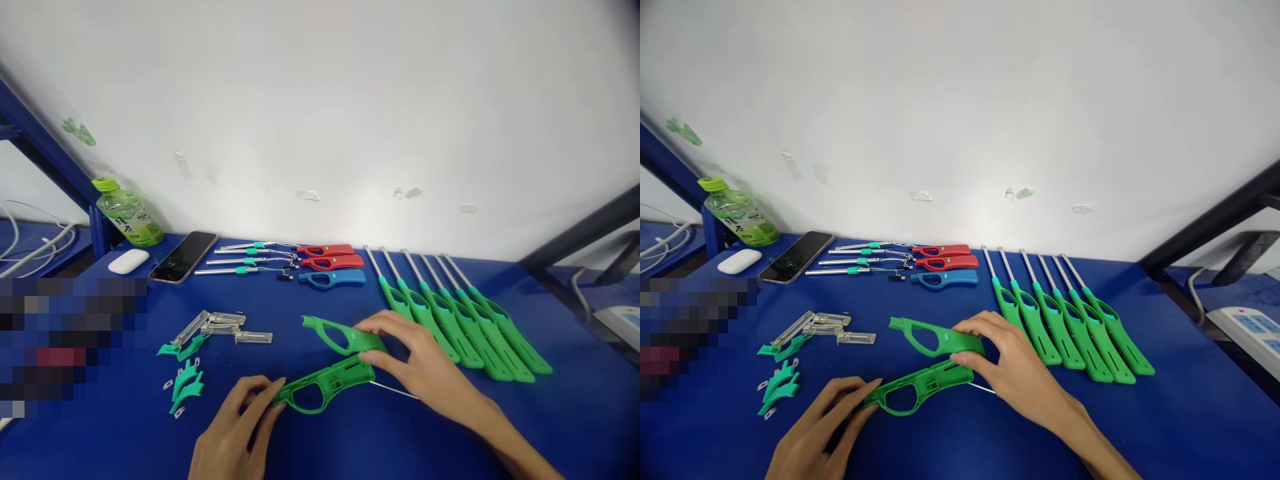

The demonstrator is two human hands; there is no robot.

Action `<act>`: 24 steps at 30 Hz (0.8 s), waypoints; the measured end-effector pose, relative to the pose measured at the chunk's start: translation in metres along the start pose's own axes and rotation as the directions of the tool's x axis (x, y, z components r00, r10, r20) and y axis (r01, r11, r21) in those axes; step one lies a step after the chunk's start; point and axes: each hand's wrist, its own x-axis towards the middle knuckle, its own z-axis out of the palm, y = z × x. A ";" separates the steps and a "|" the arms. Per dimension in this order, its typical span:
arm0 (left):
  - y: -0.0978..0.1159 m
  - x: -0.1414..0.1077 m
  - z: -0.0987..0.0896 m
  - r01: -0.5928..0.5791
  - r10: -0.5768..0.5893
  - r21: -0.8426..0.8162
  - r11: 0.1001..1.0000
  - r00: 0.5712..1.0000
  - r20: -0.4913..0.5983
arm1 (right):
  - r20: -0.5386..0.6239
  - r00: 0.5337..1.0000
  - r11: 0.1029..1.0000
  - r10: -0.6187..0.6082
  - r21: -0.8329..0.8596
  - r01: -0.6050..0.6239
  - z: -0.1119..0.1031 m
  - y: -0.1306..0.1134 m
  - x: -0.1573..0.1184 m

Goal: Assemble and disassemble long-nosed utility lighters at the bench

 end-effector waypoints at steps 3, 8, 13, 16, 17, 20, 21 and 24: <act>0.002 0.002 0.000 0.003 -0.003 0.008 1.000 1.000 -0.008 | -0.058 0.998 0.996 0.019 -0.087 -0.024 0.003 0.015 0.005; 0.014 0.003 -0.003 -0.006 0.008 0.035 0.999 0.999 -0.045 | -0.117 0.992 0.969 -0.050 -0.244 0.020 0.010 0.029 0.004; 0.010 0.002 -0.022 -0.004 0.018 0.102 0.995 0.991 -0.133 | -0.004 0.971 0.923 -0.239 -0.310 0.226 0.014 0.012 -0.013; -0.011 0.011 -0.047 0.093 -0.044 0.217 0.972 0.974 -0.224 | 0.066 0.932 0.872 -0.356 -0.335 0.357 0.025 0.004 -0.019; -0.020 0.015 -0.056 0.133 -0.069 0.257 0.957 0.967 -0.244 | 0.075 0.919 0.854 -0.387 -0.346 0.388 0.030 0.003 -0.019; -0.046 0.033 -0.080 0.208 -0.110 0.350 0.913 0.954 -0.278 | 0.071 0.886 0.807 -0.459 -0.385 0.449 0.045 0.004 -0.017; -0.054 0.040 -0.086 0.214 -0.110 0.371 0.904 0.953 -0.282 | 0.062 0.878 0.795 -0.476 -0.397 0.459 0.047 0.004 -0.016; -0.068 0.064 -0.098 0.178 -0.072 0.416 0.892 0.964 -0.256 | 0.045 0.855 0.763 -0.517 -0.430 0.483 0.043 0.002 -0.019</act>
